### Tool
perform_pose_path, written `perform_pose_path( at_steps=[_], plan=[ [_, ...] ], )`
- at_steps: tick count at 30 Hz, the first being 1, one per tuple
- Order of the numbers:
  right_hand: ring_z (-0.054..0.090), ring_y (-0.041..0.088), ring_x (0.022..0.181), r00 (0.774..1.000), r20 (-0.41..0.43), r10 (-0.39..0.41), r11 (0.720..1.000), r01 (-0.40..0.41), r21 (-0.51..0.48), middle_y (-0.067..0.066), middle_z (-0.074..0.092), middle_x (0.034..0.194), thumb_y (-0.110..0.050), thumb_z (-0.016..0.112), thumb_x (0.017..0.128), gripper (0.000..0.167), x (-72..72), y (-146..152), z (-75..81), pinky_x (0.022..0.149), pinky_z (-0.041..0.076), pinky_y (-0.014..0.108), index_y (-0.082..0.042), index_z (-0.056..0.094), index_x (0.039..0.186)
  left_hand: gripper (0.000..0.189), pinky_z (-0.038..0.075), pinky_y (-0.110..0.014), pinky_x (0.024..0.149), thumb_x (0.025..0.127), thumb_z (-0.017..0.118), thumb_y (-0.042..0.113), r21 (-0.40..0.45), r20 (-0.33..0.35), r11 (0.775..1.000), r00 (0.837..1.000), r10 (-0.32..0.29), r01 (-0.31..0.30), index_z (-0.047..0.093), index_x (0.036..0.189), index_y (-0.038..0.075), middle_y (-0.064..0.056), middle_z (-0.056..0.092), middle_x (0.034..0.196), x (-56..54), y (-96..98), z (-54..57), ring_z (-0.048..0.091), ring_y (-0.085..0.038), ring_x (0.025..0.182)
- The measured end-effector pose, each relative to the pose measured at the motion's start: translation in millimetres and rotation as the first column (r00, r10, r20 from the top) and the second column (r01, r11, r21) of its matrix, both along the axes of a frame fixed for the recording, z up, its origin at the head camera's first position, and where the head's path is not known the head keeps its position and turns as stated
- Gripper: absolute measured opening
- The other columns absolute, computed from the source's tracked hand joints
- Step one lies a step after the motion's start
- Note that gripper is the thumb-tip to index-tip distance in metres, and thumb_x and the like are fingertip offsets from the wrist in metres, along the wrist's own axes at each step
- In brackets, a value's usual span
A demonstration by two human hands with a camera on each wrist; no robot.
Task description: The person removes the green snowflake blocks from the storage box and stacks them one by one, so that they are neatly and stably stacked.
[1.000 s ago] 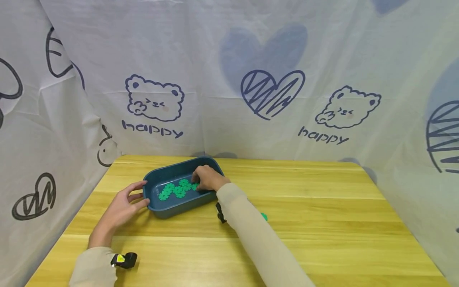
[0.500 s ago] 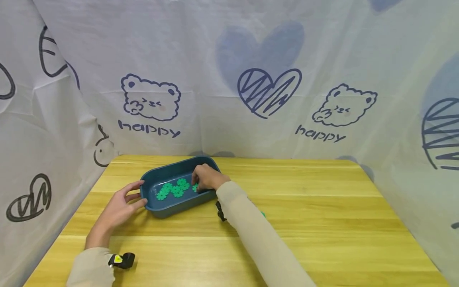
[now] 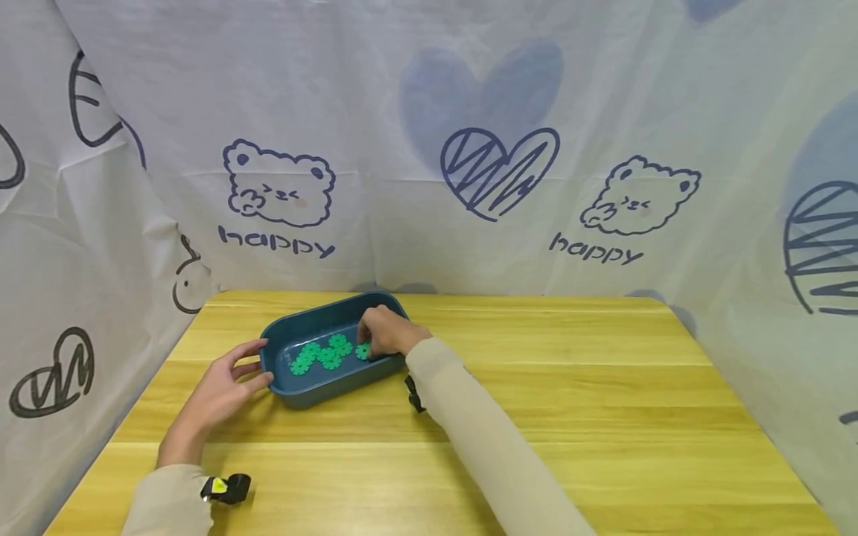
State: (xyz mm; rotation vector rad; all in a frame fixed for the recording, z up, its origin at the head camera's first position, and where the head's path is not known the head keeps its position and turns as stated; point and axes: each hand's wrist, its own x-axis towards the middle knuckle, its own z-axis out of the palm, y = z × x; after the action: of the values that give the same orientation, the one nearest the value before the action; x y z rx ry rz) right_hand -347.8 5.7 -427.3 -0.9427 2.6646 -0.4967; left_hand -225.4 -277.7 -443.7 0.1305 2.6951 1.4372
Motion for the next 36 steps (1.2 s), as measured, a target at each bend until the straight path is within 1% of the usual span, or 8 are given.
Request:
perform_pose_path(
  at_steps=[3,6,10,14,19,24,32,36],
  plan=[
    [0.065,0.013,0.094,0.999,-0.023,0.025,0.999,-0.026,-0.038,0.004,0.075,0.108,-0.011,0.081,0.089,0.022,0.4,1.9,1.5,0.082,0.055,0.021,-0.008,0.078,0.111,0.07,0.044,-0.006,0.086,0.1,0.066,0.016,0.005,0.002,1.0,1.0,0.0,0.0,0.032,0.16,0.002,-0.031,0.035,0.159,0.6,0.3,-0.5,0.049,-0.051,0.14],
    [0.066,0.011,0.088,0.999,-0.028,0.043,0.993,-0.046,-0.107,0.006,0.077,0.104,-0.012,0.082,0.088,0.023,1.2,4.8,4.3,0.077,0.054,0.017,-0.007,0.078,0.11,0.07,0.044,-0.006,0.085,0.1,0.066,0.016,0.0,0.005,1.0,1.0,0.001,-0.001,0.032,0.16,0.002,-0.031,0.035,0.159,0.9,0.3,-0.4,0.048,-0.051,0.14],
    [0.068,0.01,0.085,0.998,-0.02,0.056,0.978,-0.059,-0.202,0.009,0.078,0.104,-0.012,0.082,0.087,0.024,3.5,11.6,9.0,0.078,0.055,0.016,-0.005,0.078,0.11,0.07,0.043,-0.006,0.085,0.1,0.066,0.017,-0.008,0.007,1.0,1.0,-0.001,0.001,0.032,0.16,0.003,-0.031,0.035,0.16,0.4,0.9,0.5,0.049,-0.051,0.141],
    [0.067,0.012,0.086,0.998,-0.018,0.061,0.964,-0.063,-0.26,0.01,0.078,0.106,-0.012,0.082,0.087,0.026,9.3,21.5,17.8,0.079,0.055,0.017,-0.004,0.078,0.111,0.071,0.043,-0.006,0.085,0.1,0.066,0.019,-0.007,0.008,1.0,1.0,-0.008,0.008,0.031,0.16,0.004,-0.03,0.034,0.16,-1.0,1.8,1.8,0.048,-0.051,0.141],
    [0.067,0.014,0.087,0.998,-0.029,0.053,0.958,-0.059,-0.28,0.008,0.077,0.104,-0.011,0.082,0.086,0.026,21.5,37.1,34.4,0.079,0.055,0.018,-0.005,0.078,0.11,0.071,0.043,-0.006,0.085,0.1,0.066,0.018,-0.003,0.011,1.0,1.0,-0.009,0.009,0.031,0.161,0.003,-0.031,0.033,0.161,-1.6,2.3,2.4,0.048,-0.051,0.141],
    [0.067,0.014,0.085,0.999,-0.039,0.031,0.954,-0.041,-0.296,0.009,0.077,0.102,-0.01,0.082,0.085,0.026,35.2,57.8,45.5,0.077,0.056,0.019,-0.004,0.078,0.11,0.071,0.044,-0.006,0.085,0.1,0.065,0.017,0.001,0.019,1.0,1.0,-0.007,0.007,0.03,0.161,0.003,-0.031,0.032,0.161,-0.6,1.5,1.1,0.047,-0.051,0.142],
    [0.071,0.024,0.092,0.999,-0.033,0.023,0.945,-0.032,-0.326,0.008,0.077,0.104,-0.008,0.08,0.085,0.02,56.2,99.0,47.7,0.08,0.057,0.023,-0.004,0.079,0.105,0.072,0.043,-0.005,0.084,0.1,0.065,0.017,-0.006,0.019,1.0,1.0,-0.01,0.01,0.029,0.161,0.003,-0.031,0.032,0.161,0.7,-0.1,-0.6,0.047,-0.051,0.141],
    [0.07,0.023,0.092,0.999,-0.054,0.004,0.949,-0.02,-0.313,0.007,0.076,0.105,-0.01,0.08,0.085,0.02,65.1,117.6,46.2,0.081,0.058,0.026,-0.006,0.08,0.105,0.071,0.043,-0.004,0.084,0.1,0.065,0.016,-0.005,0.015,1.0,1.0,-0.01,0.01,0.03,0.161,0.003,-0.031,0.032,0.161,0.1,0.4,-0.9,0.047,-0.051,0.141]
  ],
)
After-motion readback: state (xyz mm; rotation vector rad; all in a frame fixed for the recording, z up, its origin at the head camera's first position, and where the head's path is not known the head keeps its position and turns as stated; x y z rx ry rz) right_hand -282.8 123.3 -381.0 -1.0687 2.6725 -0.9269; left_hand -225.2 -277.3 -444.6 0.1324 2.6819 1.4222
